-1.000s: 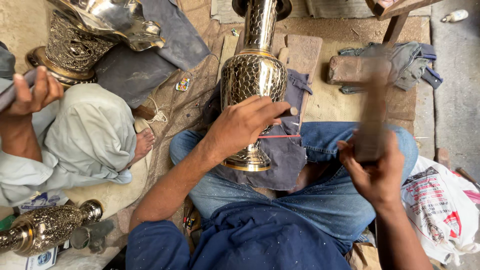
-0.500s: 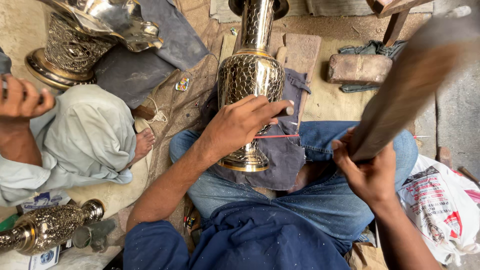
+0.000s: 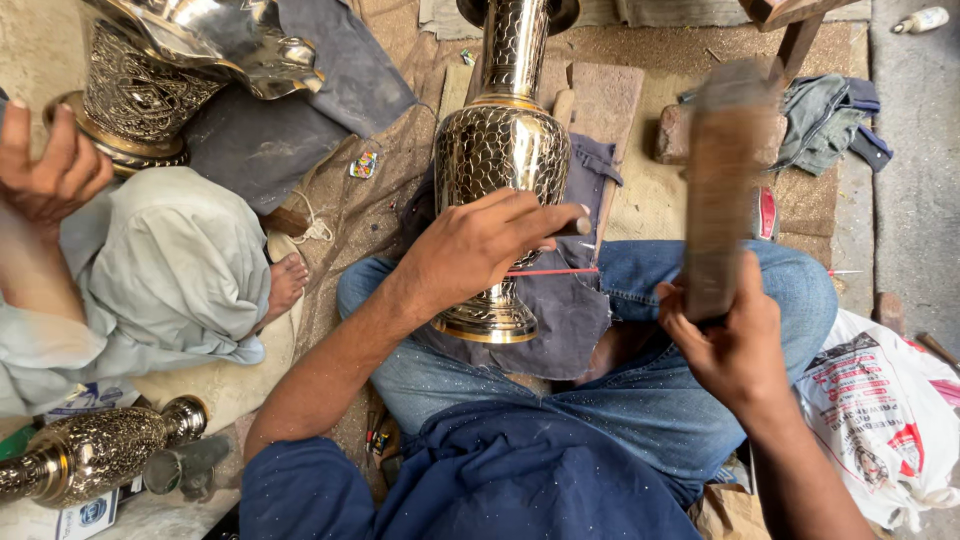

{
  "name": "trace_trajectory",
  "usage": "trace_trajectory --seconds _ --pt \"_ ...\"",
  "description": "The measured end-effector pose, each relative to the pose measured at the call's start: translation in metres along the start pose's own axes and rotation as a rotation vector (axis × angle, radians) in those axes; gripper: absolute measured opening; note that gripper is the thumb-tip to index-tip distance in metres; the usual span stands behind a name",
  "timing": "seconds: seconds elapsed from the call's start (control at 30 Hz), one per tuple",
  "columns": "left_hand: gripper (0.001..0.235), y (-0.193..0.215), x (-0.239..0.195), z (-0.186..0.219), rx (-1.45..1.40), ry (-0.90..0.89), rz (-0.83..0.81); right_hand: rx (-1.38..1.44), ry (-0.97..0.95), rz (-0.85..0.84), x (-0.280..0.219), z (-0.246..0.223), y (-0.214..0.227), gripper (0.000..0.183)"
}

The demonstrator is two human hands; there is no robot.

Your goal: The person hammers a metal vase with a wooden mallet to create a textured pattern. They hold the vase steady with one hand and strike it repeatedly with the other, rotating the vase to work on different sections.

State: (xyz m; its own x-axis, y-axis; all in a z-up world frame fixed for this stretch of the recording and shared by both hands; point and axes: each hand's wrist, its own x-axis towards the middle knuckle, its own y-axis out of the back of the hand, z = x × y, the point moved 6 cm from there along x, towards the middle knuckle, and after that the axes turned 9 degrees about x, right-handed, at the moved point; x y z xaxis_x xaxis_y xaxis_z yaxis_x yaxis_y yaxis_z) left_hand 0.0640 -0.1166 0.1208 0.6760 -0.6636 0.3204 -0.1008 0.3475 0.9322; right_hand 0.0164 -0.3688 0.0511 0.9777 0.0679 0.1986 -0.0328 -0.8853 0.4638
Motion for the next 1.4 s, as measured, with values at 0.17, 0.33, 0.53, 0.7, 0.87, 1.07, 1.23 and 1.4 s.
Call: trace_trajectory --seconds 0.17,0.33,0.53,0.7,0.87,1.07,1.23,1.4 --pt "0.045 0.0 0.003 -0.002 0.011 0.023 -0.053 0.007 -0.021 0.099 0.001 0.009 0.006 0.042" --pt "0.038 0.001 0.005 0.001 0.062 -0.062 0.066 -0.118 0.167 0.037 0.001 0.001 0.001 0.042" --pt "0.044 0.0 0.004 0.0 -0.008 -0.01 -0.062 -0.047 0.044 0.014 -0.003 0.011 -0.003 0.04" --pt "0.044 0.002 0.007 0.0 0.01 -0.01 -0.078 0.074 -0.091 0.052 -0.005 0.026 -0.001 0.043" --pt "0.04 0.001 0.009 -0.001 0.03 -0.035 -0.041 -0.175 0.071 0.048 -0.005 0.018 0.003 0.048" --pt "0.033 -0.001 0.007 0.001 0.086 -0.028 -0.091 -0.244 0.073 0.013 -0.009 0.014 -0.006 0.045" --pt "0.033 0.0 0.008 0.003 0.107 -0.049 -0.03 -0.138 -0.168 -0.024 -0.017 0.032 -0.006 0.039" --pt "0.033 0.01 -0.008 -0.001 -0.09 0.074 0.111 -0.188 -0.146 0.048 -0.014 0.028 0.012 0.041"
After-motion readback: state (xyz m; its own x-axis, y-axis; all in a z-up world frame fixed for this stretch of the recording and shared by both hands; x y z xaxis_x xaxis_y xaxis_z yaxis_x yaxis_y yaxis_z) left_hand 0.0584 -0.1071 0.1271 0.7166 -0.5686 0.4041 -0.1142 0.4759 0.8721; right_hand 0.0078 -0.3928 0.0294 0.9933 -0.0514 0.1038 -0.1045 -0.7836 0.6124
